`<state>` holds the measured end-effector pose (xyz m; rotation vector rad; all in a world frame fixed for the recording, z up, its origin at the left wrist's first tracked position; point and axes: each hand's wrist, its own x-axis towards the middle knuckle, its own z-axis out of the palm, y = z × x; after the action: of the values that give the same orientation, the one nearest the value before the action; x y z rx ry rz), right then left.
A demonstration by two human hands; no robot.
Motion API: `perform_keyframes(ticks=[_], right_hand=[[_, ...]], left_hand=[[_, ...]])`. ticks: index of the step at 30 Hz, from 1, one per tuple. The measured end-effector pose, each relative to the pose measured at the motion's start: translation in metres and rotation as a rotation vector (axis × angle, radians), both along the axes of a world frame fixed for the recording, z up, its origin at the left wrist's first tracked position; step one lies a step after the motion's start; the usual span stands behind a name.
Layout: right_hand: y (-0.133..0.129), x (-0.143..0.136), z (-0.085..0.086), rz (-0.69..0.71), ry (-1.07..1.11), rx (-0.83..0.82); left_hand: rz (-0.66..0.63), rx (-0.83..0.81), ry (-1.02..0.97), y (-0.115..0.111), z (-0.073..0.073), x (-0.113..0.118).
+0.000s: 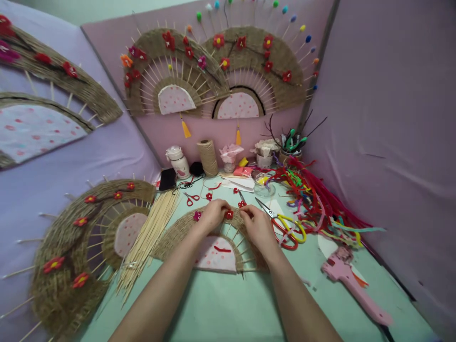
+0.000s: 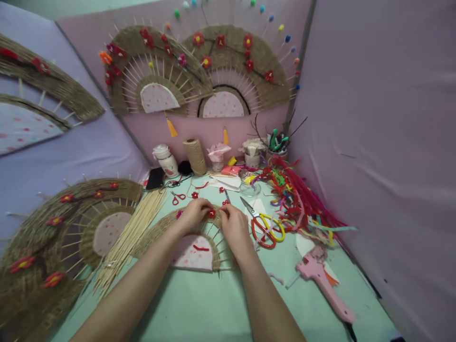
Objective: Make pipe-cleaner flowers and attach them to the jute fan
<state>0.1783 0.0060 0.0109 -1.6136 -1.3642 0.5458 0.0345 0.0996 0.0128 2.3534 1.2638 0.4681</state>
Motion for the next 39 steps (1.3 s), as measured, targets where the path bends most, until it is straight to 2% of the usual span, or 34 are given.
perform_keyframes(ticks=[5,7,13,20,25,31,35,39], right_hand=[[-0.001,0.007,0.002,0.007,0.178,-0.022],[-0.001,0.01,0.002,0.024,0.235,-0.054],[0.0,0.007,0.001,0.068,0.254,-0.079],[-0.008,-0.008,-0.006,0.135,0.256,-0.057],[-0.011,-0.014,-0.01,0.182,0.21,-0.011],[-0.011,-0.021,-0.016,0.229,0.072,-0.012],[-0.014,-0.024,-0.013,0.201,-0.03,0.031],[-0.019,-0.026,-0.007,0.172,-0.177,0.122]], left_hand=[[0.243,-0.245,-0.421,-0.023,0.004,0.006],[0.304,-0.324,-0.525,-0.034,0.005,0.009],[0.433,-0.347,-0.696,-0.054,0.004,0.013],[0.395,-0.398,-0.78,-0.074,0.002,-0.006],[0.404,-0.399,-0.842,-0.082,-0.008,-0.019],[0.422,-0.424,-0.937,-0.086,-0.017,-0.02],[0.37,-0.43,-0.917,-0.091,-0.017,-0.019],[0.335,-0.349,-0.843,-0.093,-0.017,-0.02]])
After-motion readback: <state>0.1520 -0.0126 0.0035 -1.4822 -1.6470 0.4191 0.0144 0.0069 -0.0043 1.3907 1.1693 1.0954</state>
